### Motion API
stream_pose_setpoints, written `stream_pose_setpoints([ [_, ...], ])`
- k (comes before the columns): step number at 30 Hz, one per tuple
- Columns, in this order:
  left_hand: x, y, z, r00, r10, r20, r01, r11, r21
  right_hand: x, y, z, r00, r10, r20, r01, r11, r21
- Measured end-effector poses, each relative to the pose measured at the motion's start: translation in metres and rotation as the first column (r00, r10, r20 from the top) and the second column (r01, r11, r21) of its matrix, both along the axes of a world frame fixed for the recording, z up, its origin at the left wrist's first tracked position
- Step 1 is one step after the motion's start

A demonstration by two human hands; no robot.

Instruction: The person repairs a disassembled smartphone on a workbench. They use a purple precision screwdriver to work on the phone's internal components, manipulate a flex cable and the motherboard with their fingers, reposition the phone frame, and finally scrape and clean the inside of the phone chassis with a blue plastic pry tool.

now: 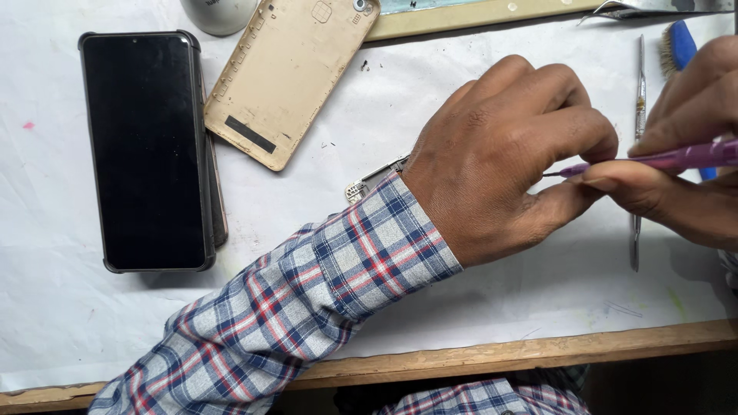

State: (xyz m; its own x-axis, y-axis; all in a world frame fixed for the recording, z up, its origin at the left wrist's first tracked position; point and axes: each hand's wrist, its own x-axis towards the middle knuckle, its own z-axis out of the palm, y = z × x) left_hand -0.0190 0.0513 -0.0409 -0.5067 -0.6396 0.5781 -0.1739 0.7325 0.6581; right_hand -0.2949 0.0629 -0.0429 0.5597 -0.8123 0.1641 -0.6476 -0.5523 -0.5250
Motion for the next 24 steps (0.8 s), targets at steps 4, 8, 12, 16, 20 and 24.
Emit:
stream_pose_setpoints([
  [4,-0.001,-0.001,-0.004,1.0,0.015,0.008,-0.015,1.0,-0.002,-0.001,0.009,0.009,0.998,-0.065,-0.009,0.066,0.992,0.109],
  [8,-0.001,0.001,-0.006,0.999,0.036,0.006,-0.036,0.999,0.004,-0.01,0.005,0.0,1.0,-0.011,0.01,0.01,0.998,0.066],
  [12,0.001,-0.001,0.009,0.999,0.028,0.026,-0.029,0.998,0.048,-0.01,-0.004,-0.016,1.0,-0.016,0.002,0.016,0.999,0.043],
  [16,0.007,0.006,0.022,0.989,0.117,0.089,-0.121,0.992,0.042,-0.004,0.0,-0.014,0.997,-0.066,0.051,0.064,0.997,0.04],
  [20,0.024,0.02,0.02,0.913,0.363,0.185,-0.352,0.931,-0.09,-0.002,0.004,-0.002,0.996,-0.069,0.058,0.066,0.996,0.053],
  [24,0.056,0.029,0.017,0.709,0.634,0.31,-0.533,0.769,-0.353,0.003,-0.003,-0.004,0.994,-0.05,-0.096,0.05,0.999,0.002],
])
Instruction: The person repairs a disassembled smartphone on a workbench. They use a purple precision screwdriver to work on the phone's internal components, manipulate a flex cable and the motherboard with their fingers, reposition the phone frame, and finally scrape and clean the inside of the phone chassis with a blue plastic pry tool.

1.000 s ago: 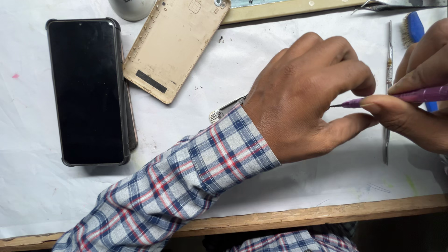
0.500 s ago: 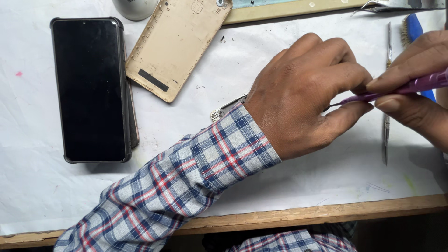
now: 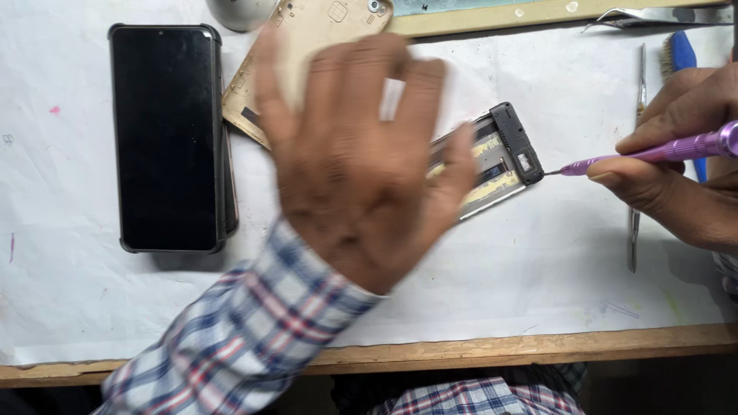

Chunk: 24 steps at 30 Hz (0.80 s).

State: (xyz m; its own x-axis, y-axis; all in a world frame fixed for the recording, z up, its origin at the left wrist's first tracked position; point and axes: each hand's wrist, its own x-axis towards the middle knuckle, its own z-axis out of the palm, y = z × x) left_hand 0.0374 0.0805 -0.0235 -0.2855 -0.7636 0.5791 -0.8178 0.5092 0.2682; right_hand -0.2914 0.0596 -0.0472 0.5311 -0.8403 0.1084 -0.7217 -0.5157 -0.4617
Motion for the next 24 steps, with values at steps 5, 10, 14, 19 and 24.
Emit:
stream_pose_setpoints([
  [5,0.052,0.002,-0.003,0.957,0.164,0.238,-0.174,0.985,0.019,-0.004,0.001,0.003,0.999,0.027,0.035,-0.028,1.0,0.011],
  [10,0.069,0.007,-0.019,0.96,0.178,0.214,-0.226,0.948,0.224,-0.002,0.006,-0.002,0.993,-0.102,-0.06,0.106,0.992,0.061],
  [14,0.074,0.007,-0.014,0.933,0.222,0.285,-0.273,0.949,0.157,0.001,0.003,-0.005,0.985,-0.096,-0.145,0.105,0.993,0.056],
  [19,0.068,0.006,0.004,0.952,0.211,0.223,-0.24,0.965,0.11,-0.001,0.007,0.002,0.997,-0.068,-0.03,0.07,0.996,0.063],
  [24,0.031,0.005,0.011,1.0,-0.006,-0.001,0.006,0.998,0.067,0.0,0.005,-0.001,0.999,-0.021,-0.027,0.022,1.0,0.019],
])
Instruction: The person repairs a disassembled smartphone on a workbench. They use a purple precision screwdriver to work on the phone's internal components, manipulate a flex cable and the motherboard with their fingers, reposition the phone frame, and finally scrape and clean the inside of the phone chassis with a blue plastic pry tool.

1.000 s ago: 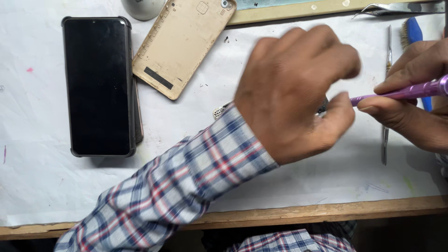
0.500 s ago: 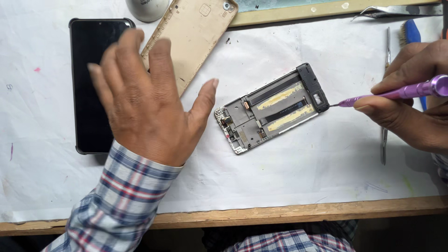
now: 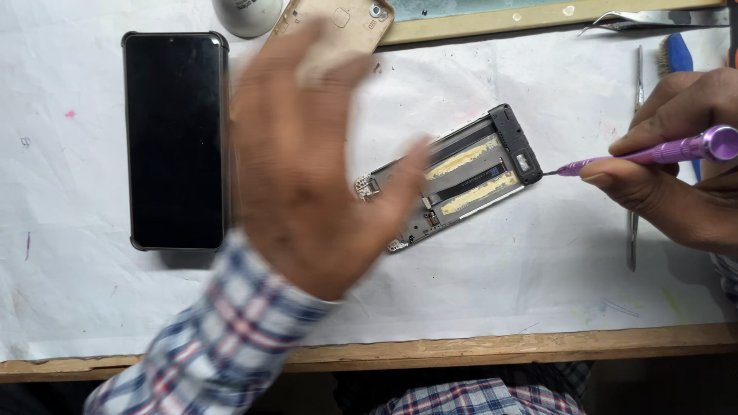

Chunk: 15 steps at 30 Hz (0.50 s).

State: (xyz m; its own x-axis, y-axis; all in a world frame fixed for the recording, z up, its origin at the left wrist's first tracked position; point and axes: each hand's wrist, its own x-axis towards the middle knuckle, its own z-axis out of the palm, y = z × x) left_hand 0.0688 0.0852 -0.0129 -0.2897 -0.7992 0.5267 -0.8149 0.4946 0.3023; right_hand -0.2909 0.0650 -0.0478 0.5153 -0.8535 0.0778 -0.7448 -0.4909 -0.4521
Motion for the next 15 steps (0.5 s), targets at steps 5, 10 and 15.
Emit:
stream_pose_setpoints([
  [5,-0.062,-0.001,-0.019,0.91,-0.303,-0.282,0.342,0.934,0.101,0.001,0.002,-0.003,0.991,0.001,0.137,-0.002,1.0,0.006],
  [10,-0.091,-0.005,-0.026,0.834,-0.368,-0.41,0.435,0.897,0.08,0.004,0.005,-0.001,0.982,0.011,0.187,-0.012,1.0,0.003],
  [15,-0.095,-0.009,-0.027,0.801,-0.359,-0.479,0.432,0.901,0.045,-0.001,0.005,-0.001,0.986,-0.003,0.166,0.002,1.0,0.008],
])
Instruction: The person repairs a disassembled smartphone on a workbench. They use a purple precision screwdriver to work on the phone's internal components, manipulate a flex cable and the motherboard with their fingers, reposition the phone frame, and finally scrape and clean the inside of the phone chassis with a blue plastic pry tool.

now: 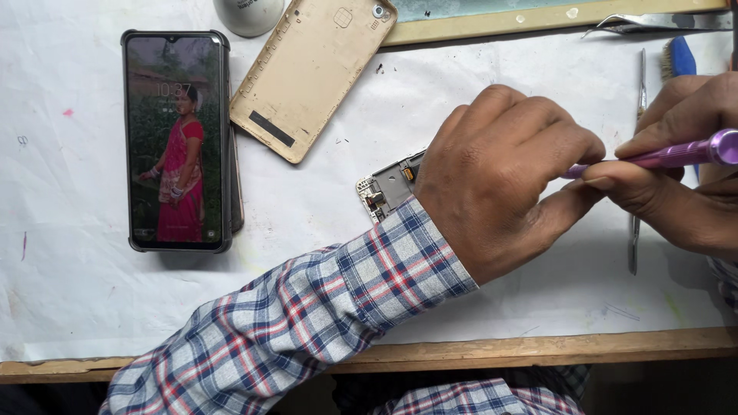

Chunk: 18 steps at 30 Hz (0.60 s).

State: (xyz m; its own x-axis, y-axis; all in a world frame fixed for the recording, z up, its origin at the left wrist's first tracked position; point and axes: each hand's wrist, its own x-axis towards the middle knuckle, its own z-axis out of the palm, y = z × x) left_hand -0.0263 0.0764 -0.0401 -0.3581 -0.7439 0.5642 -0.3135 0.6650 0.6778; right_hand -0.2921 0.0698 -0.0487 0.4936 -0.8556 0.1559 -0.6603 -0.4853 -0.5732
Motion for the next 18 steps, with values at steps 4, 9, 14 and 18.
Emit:
stream_pose_setpoints([
  [4,-0.001,0.003,-0.005,1.0,0.023,0.01,-0.022,0.999,-0.029,-0.007,-0.003,-0.007,1.0,0.002,-0.01,-0.002,1.0,-0.001],
  [9,-0.004,0.002,-0.007,0.999,0.025,0.029,-0.023,0.998,-0.057,-0.014,-0.001,-0.009,0.99,0.027,-0.138,-0.029,1.0,-0.011],
  [14,-0.005,0.003,-0.009,1.0,0.026,0.014,-0.025,0.999,-0.048,-0.024,0.004,-0.008,0.997,0.035,-0.067,-0.035,0.999,0.012],
  [18,-0.003,0.003,-0.008,1.0,0.01,0.002,-0.01,0.998,-0.054,-0.034,-0.003,-0.019,0.995,0.088,-0.053,-0.088,0.996,0.004],
])
